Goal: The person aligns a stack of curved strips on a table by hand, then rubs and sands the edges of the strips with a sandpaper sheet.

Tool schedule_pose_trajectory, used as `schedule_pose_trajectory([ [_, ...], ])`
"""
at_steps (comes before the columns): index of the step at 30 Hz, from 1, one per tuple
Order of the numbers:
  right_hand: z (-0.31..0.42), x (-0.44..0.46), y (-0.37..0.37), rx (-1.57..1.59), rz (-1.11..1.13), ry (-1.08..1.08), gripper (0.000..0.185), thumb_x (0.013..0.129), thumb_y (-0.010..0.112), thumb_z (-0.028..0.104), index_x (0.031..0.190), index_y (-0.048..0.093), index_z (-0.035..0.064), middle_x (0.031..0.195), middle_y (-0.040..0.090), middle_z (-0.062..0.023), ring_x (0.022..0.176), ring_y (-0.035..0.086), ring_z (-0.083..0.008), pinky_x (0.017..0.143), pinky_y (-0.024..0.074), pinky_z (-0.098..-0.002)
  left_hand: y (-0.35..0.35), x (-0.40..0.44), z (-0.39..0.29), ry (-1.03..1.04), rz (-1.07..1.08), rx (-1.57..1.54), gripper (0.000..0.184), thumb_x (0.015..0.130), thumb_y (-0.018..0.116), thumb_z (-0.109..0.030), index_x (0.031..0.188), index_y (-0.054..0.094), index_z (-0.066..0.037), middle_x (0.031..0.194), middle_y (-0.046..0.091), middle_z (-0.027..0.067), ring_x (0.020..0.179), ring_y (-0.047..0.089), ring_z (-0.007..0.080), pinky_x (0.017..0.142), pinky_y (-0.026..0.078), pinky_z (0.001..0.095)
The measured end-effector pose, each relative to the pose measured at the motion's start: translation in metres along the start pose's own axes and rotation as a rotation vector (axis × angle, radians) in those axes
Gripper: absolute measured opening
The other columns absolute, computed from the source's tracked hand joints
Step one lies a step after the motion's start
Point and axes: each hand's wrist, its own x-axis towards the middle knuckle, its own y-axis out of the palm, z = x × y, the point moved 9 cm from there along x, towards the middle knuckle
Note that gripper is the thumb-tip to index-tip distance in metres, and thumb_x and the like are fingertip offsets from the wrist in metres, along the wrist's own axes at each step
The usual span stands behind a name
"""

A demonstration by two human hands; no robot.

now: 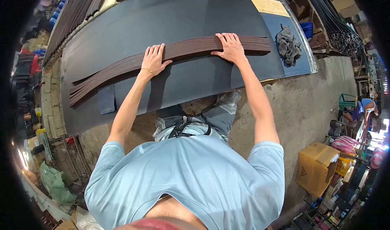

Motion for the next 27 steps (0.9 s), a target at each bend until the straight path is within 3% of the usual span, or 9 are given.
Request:
schedule_pose_trajectory([
  [5, 0.003, 0.000, -0.005, 0.024, -0.042, -0.015, 0.088, 0.077, 0.075, 0.067, 0.140, 0.053, 0.0105, 0.130, 0.059, -0.0131, 0.127, 0.053, -0.0314, 0.114, 0.0348, -0.0472, -0.011, 0.026, -0.035, -0.071, 0.130, 0.136, 0.091, 0.089, 0.067, -0.059, 0.152, 0.038, -0.001, 0.156, 0.039, 0.0232, 0.150, 0.029, 0.0388, 0.122, 0.023, 0.0566],
  [9, 0.004, 0.000, -0.010, 0.026, -0.073, -0.022, 0.085, 0.074, 0.078, 0.064, 0.136, 0.057, 0.0100, 0.126, 0.060, -0.0125, 0.124, 0.054, -0.0315, 0.111, 0.0370, -0.0472, 0.003, 0.065, -0.107, 0.139, -0.173, -0.099, 0.095, 0.088, 0.066, -0.064, 0.154, 0.037, -0.003, 0.160, 0.033, 0.0240, 0.153, 0.024, 0.0394, 0.124, 0.020, 0.0570],
  [11, 0.004, 0.000, -0.008, 0.020, -0.066, -0.015, 0.086, 0.072, 0.080, 0.063, 0.136, 0.057, 0.0101, 0.127, 0.060, -0.0128, 0.125, 0.054, -0.0322, 0.112, 0.0361, -0.0489, 0.010, 0.071, -0.121, 0.153, -0.248, -0.095, 0.090, 0.089, 0.066, -0.061, 0.154, 0.039, -0.004, 0.156, 0.039, 0.0222, 0.148, 0.033, 0.0373, 0.122, 0.024, 0.0557],
  [13, 0.002, 0.001, -0.006, 0.038, -0.052, -0.004, 0.087, 0.071, 0.081, 0.063, 0.136, 0.057, 0.0104, 0.129, 0.060, -0.0130, 0.126, 0.053, -0.0321, 0.113, 0.0350, -0.0497, 0.016, 0.072, -0.121, 0.109, -0.084, -0.054, 0.087, 0.090, 0.066, -0.057, 0.153, 0.039, -0.004, 0.148, 0.047, 0.0187, 0.139, 0.042, 0.0339, 0.118, 0.030, 0.0529],
  [14, 0.000, 0.003, -0.002, 0.079, -0.021, 0.002, 0.088, 0.073, 0.079, 0.064, 0.137, 0.056, 0.0089, 0.131, 0.060, -0.0138, 0.128, 0.053, -0.0325, 0.114, 0.0330, -0.0497, 0.014, 0.071, -0.121, 0.139, -0.170, -0.031, 0.084, 0.089, 0.068, -0.053, 0.152, 0.041, -0.005, 0.141, 0.052, 0.0157, 0.131, 0.048, 0.0312, 0.113, 0.034, 0.0502],
  [19, 0.050, 0.001, -0.002, 0.042, -0.082, -0.079, 0.100, 0.079, 0.069, 0.071, 0.147, 0.047, 0.0015, 0.151, 0.048, -0.0204, 0.145, 0.040, -0.0352, 0.120, 0.0298, -0.0520, 0.019, 0.073, -0.125, 0.146, -0.177, 0.042, 0.082, 0.087, 0.070, -0.051, 0.150, 0.044, -0.005, 0.139, 0.054, 0.0147, 0.129, 0.050, 0.0307, 0.111, 0.035, 0.0480],
  [20, 0.043, 0.001, 0.006, 0.076, -0.006, -0.054, 0.101, 0.081, 0.066, 0.072, 0.150, 0.044, 0.0015, 0.157, 0.042, -0.0209, 0.149, 0.035, -0.0345, 0.123, 0.0268, -0.0506, 0.019, 0.073, -0.125, 0.144, -0.187, 0.038, 0.083, 0.087, 0.070, -0.052, 0.150, 0.044, -0.005, 0.139, 0.054, 0.0142, 0.129, 0.050, 0.0305, 0.111, 0.036, 0.0479],
  [23, -0.003, 0.001, -0.033, 0.302, -0.133, 0.031, 0.077, 0.086, 0.073, 0.053, 0.138, 0.055, -0.0011, 0.144, 0.055, -0.0221, 0.135, 0.051, -0.0364, 0.112, 0.0401, -0.0490, 0.015, 0.072, -0.123, 0.139, -0.216, 0.006, 0.082, 0.090, 0.067, -0.056, 0.149, 0.045, -0.004, 0.138, 0.054, 0.0144, 0.128, 0.050, 0.0310, 0.111, 0.035, 0.0483],
  [27, -0.167, -0.058, -0.059, 0.263, -0.561, 0.498, 0.060, 0.094, 0.069, 0.042, 0.130, 0.061, -0.0044, 0.137, 0.060, -0.0227, 0.130, 0.055, -0.0397, 0.109, 0.0427, -0.0469, 0.016, 0.072, -0.125, 0.144, -0.215, 0.041, 0.082, 0.090, 0.066, -0.057, 0.149, 0.045, -0.004, 0.138, 0.053, 0.0160, 0.129, 0.049, 0.0320, 0.112, 0.034, 0.0484],
])
